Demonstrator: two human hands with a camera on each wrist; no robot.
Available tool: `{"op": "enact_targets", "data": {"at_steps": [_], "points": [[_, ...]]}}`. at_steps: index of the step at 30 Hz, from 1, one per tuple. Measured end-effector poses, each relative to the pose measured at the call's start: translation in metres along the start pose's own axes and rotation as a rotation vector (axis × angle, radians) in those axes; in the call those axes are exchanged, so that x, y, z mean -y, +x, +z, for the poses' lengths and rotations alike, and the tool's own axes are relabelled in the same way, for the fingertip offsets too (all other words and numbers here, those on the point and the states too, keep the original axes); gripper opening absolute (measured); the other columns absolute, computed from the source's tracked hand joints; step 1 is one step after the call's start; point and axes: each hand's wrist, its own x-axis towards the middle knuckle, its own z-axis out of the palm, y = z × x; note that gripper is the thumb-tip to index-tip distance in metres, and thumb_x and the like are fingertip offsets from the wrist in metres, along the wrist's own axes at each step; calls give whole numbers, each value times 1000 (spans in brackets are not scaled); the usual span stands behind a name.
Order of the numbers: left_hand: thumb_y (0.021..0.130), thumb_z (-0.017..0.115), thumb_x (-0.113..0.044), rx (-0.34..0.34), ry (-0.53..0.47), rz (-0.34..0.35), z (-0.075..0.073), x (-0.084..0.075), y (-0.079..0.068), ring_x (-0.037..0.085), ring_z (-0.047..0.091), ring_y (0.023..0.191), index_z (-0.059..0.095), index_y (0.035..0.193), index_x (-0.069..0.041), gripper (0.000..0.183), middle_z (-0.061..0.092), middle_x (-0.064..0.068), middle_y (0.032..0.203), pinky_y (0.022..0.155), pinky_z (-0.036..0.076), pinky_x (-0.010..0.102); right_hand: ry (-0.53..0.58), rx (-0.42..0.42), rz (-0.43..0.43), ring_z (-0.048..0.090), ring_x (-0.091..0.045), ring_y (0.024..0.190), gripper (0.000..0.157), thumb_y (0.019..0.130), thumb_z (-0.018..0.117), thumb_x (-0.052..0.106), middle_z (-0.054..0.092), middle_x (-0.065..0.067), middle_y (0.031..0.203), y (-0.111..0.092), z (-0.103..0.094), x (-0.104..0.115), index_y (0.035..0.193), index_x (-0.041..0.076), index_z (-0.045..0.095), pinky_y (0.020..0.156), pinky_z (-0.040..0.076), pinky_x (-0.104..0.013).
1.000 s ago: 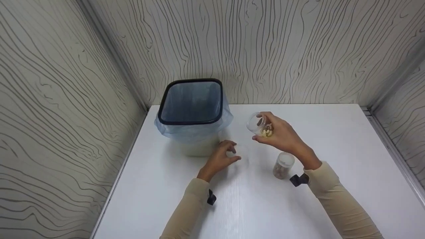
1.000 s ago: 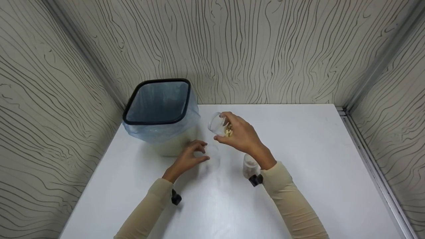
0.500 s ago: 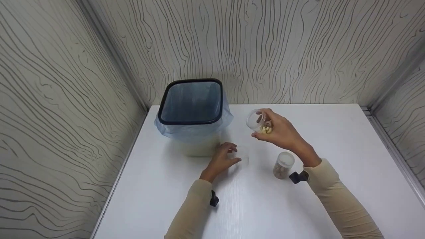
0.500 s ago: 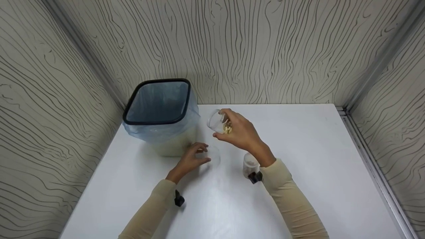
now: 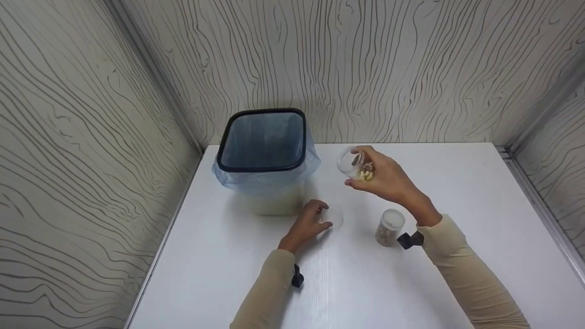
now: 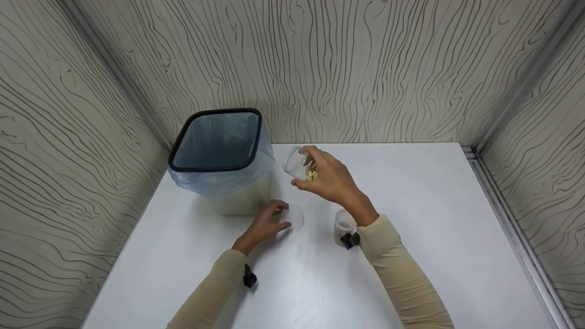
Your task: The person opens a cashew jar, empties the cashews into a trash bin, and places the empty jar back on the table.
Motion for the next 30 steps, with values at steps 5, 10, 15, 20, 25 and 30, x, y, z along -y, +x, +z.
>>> {"op": "enact_targets", "data": {"at_steps": [5,10,15,20,25,30], "points": [[94,82,-13,14,23,-14,3,0,-2,24,61,125,61,131,-8,43,62,6,134,113,52,37,4,0,-6,70,-31,116,76,85,92,35,69,-14,131,1,-1,0,148,16,54,95,60,-52],[95,78,-13,30,28,-1,4,2,-3,20,58,129,61,134,-5,43,61,4,136,118,48,38,-12,-3,-19,70,-34,118,77,86,92,37,69,-15,130,2,-3,0,149,15,53,96,60,-55],[93,78,-11,28,41,0,6,5,-4,20,57,127,61,134,-5,45,62,5,135,117,48,38,-21,-4,-11,70,-35,117,77,86,92,39,70,-16,130,3,-4,1,149,16,53,94,60,-55],[91,78,-11,29,61,-8,8,7,-2,20,56,126,61,135,-5,47,62,7,135,115,48,38,-23,-1,-12,70,-34,117,77,86,91,38,69,-16,132,4,-5,3,149,16,53,94,61,-54],[91,78,-10,35,67,-19,9,7,-2,19,54,127,59,136,-7,48,61,5,137,116,48,39,-23,-5,-18,70,-33,116,77,86,92,38,69,-16,131,5,-6,3,148,16,54,92,60,-52],[91,77,-8,54,89,-9,8,7,-2,19,51,132,57,139,-7,52,58,4,141,119,45,39,-28,-15,-22,70,-33,114,76,85,92,38,70,-16,129,6,-6,4,147,16,54,90,61,-51]]}}
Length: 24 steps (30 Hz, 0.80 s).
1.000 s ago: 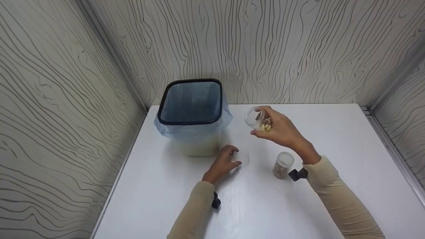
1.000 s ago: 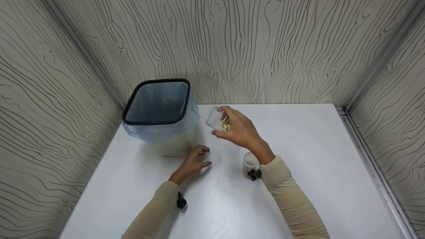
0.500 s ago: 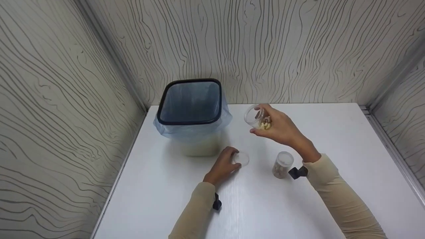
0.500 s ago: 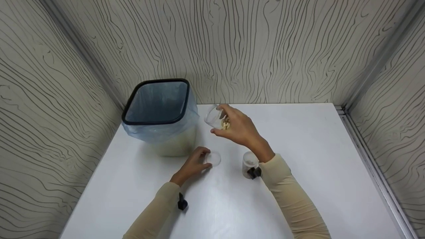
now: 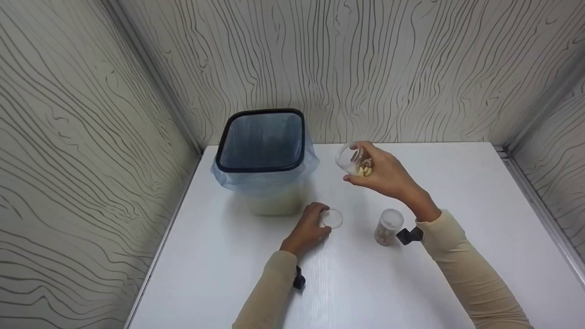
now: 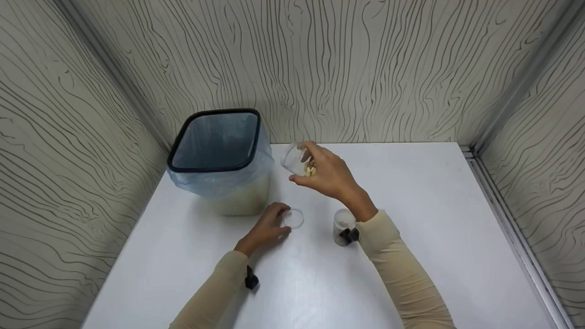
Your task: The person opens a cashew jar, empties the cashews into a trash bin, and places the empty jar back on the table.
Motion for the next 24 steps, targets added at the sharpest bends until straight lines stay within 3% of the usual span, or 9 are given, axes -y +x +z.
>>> {"op": "enact_targets", "data": {"at_steps": [11,18,24], "points": [[98,72,-13,-29,56,28,-13,-12,4,24,56,127,59,140,-5,44,62,12,138,113,50,39,12,-1,0,71,-33,114,77,86,92,40,70,-16,129,3,-1,1,148,14,54,90,60,-51],[103,67,-14,-39,-27,13,-26,-24,5,23,63,125,61,139,-5,38,67,8,134,111,54,41,6,3,11,70,-32,114,76,86,91,42,70,-14,129,5,-1,3,147,17,54,90,59,-52],[104,67,-16,-60,-24,27,-40,-39,5,20,69,114,66,132,-6,29,73,5,122,103,59,42,9,12,27,69,-32,114,77,86,90,45,69,-14,130,7,0,3,149,18,53,89,59,-51]]}}
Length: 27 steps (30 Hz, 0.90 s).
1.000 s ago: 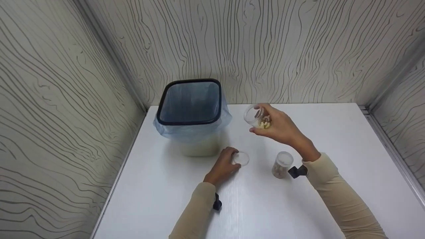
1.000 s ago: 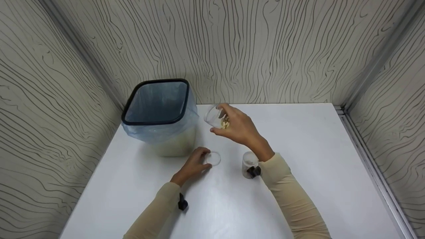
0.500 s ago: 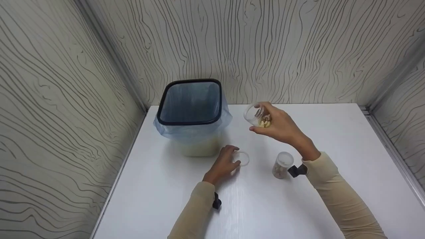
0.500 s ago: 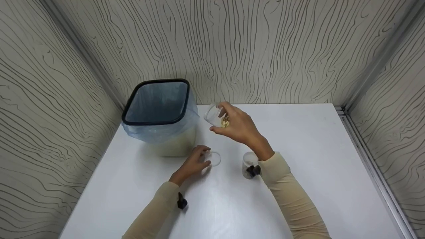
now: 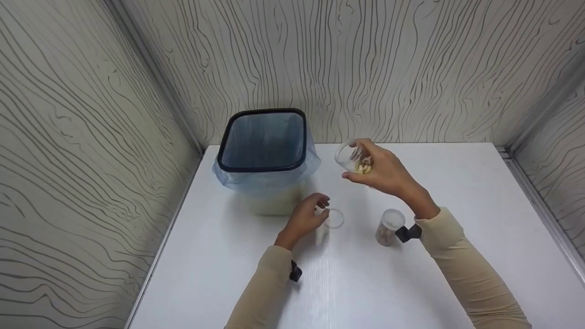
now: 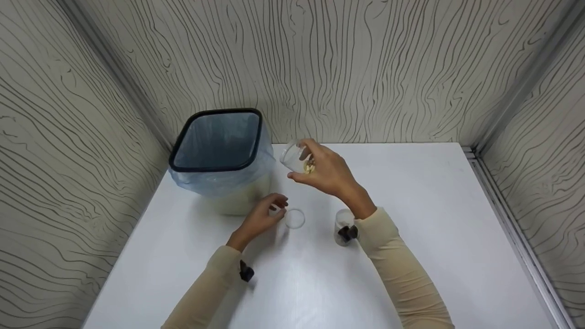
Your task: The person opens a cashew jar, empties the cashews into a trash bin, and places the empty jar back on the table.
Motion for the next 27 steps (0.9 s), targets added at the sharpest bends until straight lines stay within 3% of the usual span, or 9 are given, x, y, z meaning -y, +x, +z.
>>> {"op": "enact_targets", "data": {"at_steps": [9,17,27], "points": [[104,64,-18,-16,38,19,-20,-21,2,12,70,96,74,122,-11,21,76,3,106,93,63,39,8,-4,5,69,-32,112,78,86,90,45,69,-14,130,3,1,2,149,18,53,89,60,-50],[103,66,-19,-44,100,68,-37,-36,1,9,69,85,76,119,-11,20,77,2,97,81,61,22,8,-7,-5,70,-31,110,77,86,91,43,70,-14,129,5,2,4,149,18,54,86,60,-48],[102,68,-18,-93,120,145,-61,-57,-5,11,71,79,77,116,-9,18,78,4,91,76,62,23,0,-8,-3,70,-33,112,76,87,90,42,69,-14,130,7,3,5,148,17,54,88,59,-51]]}}
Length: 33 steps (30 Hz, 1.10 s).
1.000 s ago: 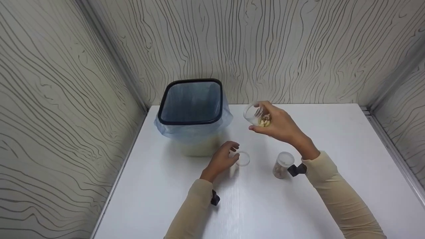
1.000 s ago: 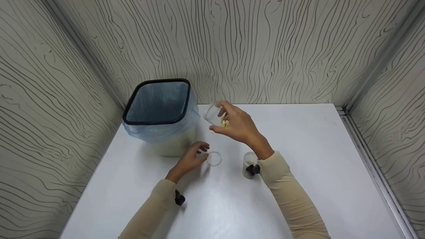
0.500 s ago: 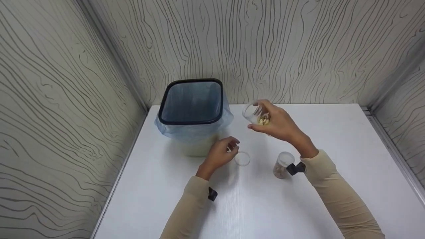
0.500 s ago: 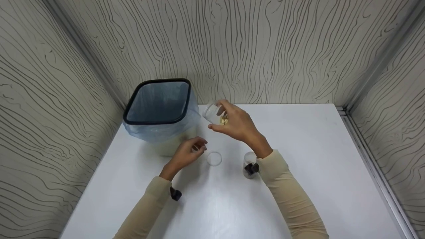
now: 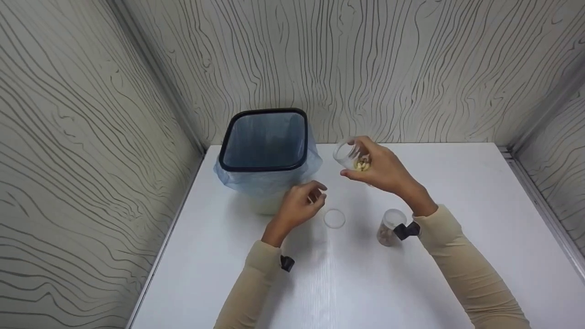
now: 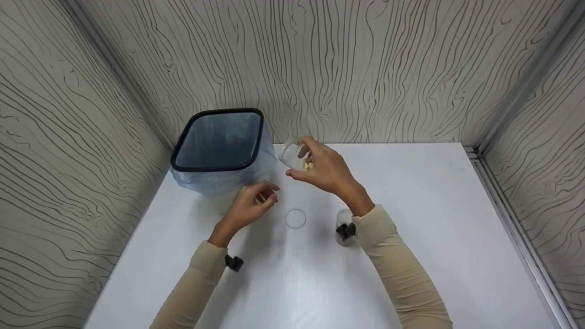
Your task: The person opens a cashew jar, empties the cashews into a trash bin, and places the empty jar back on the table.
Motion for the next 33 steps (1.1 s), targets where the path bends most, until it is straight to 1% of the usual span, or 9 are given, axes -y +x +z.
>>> {"op": "enact_targets", "data": {"at_steps": [5,10,17,23,28,33], "points": [[102,68,-19,-18,20,22,-9,-4,0,10,70,77,76,116,-10,19,78,3,90,74,62,22,0,-1,-5,70,-33,112,74,87,90,41,70,-17,130,2,-1,0,148,17,54,88,60,-52],[102,67,-18,-38,23,41,-18,-8,1,12,70,76,77,116,-9,19,79,4,89,73,62,21,0,8,-9,70,-34,113,75,87,90,41,70,-18,130,4,-2,1,148,18,53,89,61,-54],[101,68,-16,-74,41,85,-30,-13,1,16,72,74,77,114,-7,18,79,5,86,70,62,25,-1,15,-4,69,-34,115,78,87,89,43,68,-15,133,9,-2,2,151,16,52,91,61,-55],[100,69,-15,-111,58,112,-38,-18,1,14,71,70,78,112,-8,16,78,5,83,67,61,27,-10,31,14,69,-35,117,82,88,88,47,67,-16,134,12,-2,4,153,15,50,93,61,-56],[101,69,-16,-120,63,106,-45,-23,1,13,70,69,77,113,-9,16,78,4,82,66,59,24,-20,28,13,68,-35,117,81,87,89,46,67,-16,133,15,-2,5,152,16,51,93,59,-56],[102,68,-15,-125,53,111,-51,-26,2,13,69,70,77,114,-9,16,77,4,82,67,60,26,-34,13,-2,68,-33,112,77,87,89,45,69,-16,129,17,-2,6,149,15,53,89,58,-51]]}}
